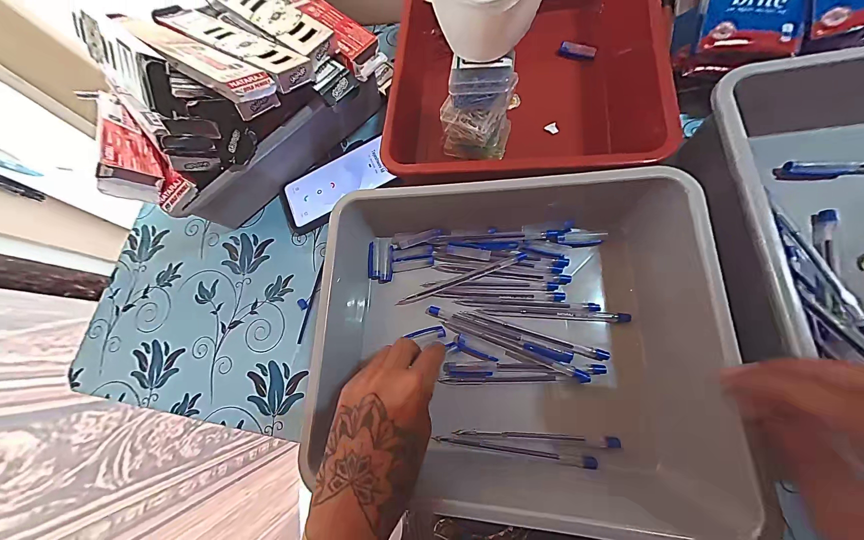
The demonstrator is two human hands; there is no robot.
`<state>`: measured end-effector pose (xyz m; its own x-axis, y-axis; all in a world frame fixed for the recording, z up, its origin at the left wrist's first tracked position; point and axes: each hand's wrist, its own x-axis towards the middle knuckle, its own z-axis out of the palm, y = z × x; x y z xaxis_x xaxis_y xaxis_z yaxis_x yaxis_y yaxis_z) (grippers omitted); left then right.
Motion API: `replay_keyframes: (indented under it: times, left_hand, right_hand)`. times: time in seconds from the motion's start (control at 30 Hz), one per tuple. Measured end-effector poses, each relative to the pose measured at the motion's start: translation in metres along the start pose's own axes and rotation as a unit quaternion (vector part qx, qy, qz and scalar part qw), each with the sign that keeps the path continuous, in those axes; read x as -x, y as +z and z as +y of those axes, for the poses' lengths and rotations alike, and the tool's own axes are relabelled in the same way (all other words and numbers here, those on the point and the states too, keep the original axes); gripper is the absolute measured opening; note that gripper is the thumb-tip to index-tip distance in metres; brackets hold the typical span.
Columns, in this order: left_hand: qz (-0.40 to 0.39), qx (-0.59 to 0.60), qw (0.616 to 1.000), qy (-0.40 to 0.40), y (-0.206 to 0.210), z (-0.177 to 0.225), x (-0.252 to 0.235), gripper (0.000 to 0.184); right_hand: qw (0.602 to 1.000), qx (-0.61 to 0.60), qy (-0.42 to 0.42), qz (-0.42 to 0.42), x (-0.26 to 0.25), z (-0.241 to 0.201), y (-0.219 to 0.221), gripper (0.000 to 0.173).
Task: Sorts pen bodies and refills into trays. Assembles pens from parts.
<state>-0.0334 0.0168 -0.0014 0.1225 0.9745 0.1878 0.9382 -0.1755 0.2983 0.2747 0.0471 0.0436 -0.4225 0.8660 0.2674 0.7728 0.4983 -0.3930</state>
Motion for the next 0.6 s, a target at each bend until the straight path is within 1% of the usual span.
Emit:
replay_keyframes:
  times: [0.07,0.13,0.23,0.4,0.43,0.53,0.6]
  left_hand:
    - [-0.002,-0.009,0.999,-0.037,-0.004,-0.011,0.002,0.017]
    - [-0.017,-0.008,0.998,-0.058,-0.007,-0.019,0.003,0.017]
    - [-0.047,-0.008,0.997,-0.055,-0.005,-0.021,0.002,0.019]
    - [-0.033,-0.01,0.998,0.052,0.007,-0.01,-0.004,0.017]
    - [-0.037,-0.005,0.997,0.065,0.008,-0.008,-0.005,0.017]
    - [-0.055,-0.009,0.996,0.072,0.011,-0.003,-0.007,0.017]
    - [-0.063,-0.017,0.996,0.058,0.01,-0.002,-0.006,0.014]
  right_hand:
    - [0.992,-0.048,-0.107,-0.049,-0.014,-0.019,0.033,0.023]
    - [0.984,-0.036,-0.151,-0.082,-0.024,-0.029,0.055,0.026]
    - [0.982,0.008,-0.139,-0.13,-0.03,-0.031,0.066,0.024]
    - [0.975,0.041,-0.123,-0.182,-0.023,-0.033,0.071,0.007]
    - [0.975,0.045,-0.122,-0.182,-0.023,-0.033,0.071,0.008]
    - [0.975,0.053,-0.12,-0.178,-0.023,-0.033,0.072,0.022]
    - [0.976,0.052,-0.115,-0.178,-0.023,-0.033,0.072,0.024]
